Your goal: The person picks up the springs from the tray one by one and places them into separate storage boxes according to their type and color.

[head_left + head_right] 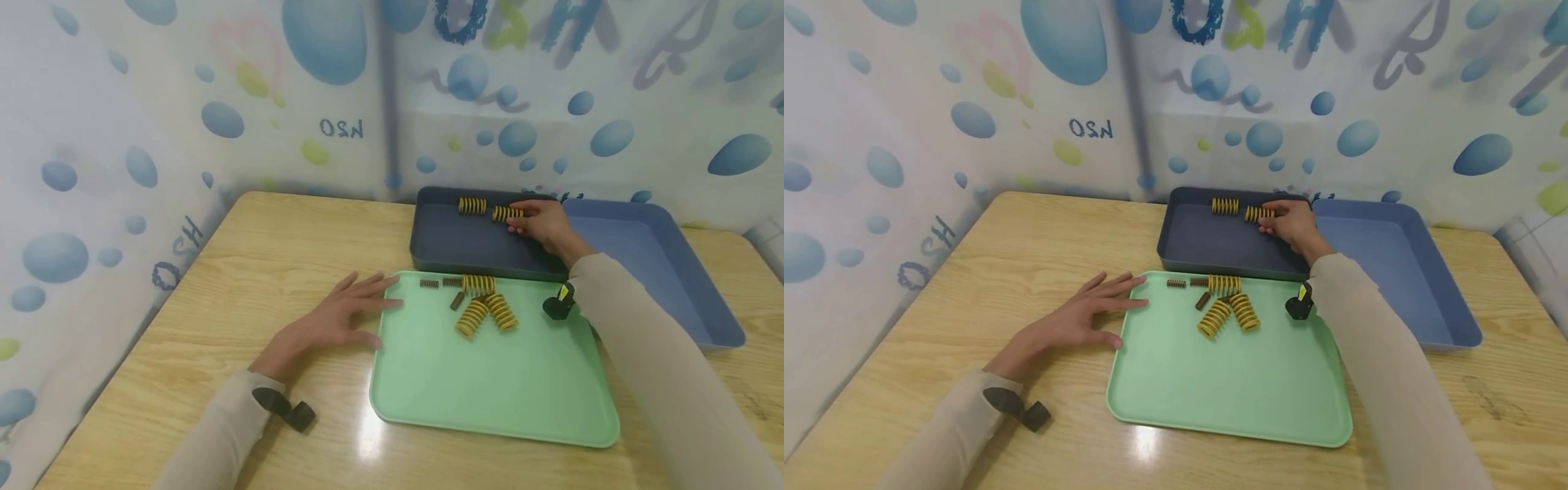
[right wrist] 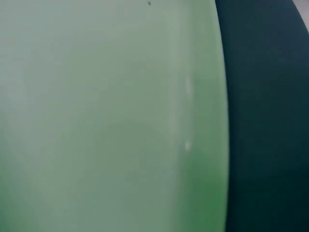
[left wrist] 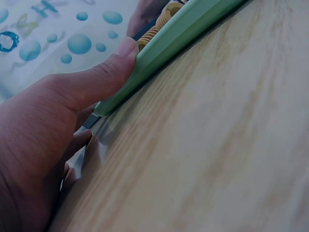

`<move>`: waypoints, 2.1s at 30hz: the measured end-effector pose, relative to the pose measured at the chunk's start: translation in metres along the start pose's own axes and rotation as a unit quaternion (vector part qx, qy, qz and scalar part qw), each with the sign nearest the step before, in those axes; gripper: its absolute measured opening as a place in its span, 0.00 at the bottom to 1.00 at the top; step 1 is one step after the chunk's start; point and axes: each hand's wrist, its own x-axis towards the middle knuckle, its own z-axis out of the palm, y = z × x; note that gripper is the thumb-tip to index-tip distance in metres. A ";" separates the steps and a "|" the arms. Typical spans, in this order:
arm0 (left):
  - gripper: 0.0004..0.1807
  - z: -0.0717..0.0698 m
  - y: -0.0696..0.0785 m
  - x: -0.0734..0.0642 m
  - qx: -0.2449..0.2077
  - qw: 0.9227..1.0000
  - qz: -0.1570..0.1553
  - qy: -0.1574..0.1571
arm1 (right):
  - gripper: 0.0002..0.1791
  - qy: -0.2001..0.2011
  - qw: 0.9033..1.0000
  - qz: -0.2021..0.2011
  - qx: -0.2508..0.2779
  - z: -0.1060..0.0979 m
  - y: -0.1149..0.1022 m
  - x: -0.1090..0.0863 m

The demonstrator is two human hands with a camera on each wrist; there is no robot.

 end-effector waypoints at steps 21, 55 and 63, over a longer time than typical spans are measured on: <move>0.39 0.000 -0.001 0.000 0.005 1.000 0.001 0.001 | 0.29 0.075 0.997 0.024 0.027 0.006 -0.008 -0.004; 0.40 -0.003 0.000 0.001 0.006 1.000 0.001 -0.005 | 0.30 -0.002 0.997 -0.078 0.027 -0.023 -0.024 -0.117; 0.41 -0.003 0.001 0.001 0.006 1.000 0.000 -0.006 | 0.27 -0.015 0.992 -0.088 0.091 -0.009 -0.020 -0.155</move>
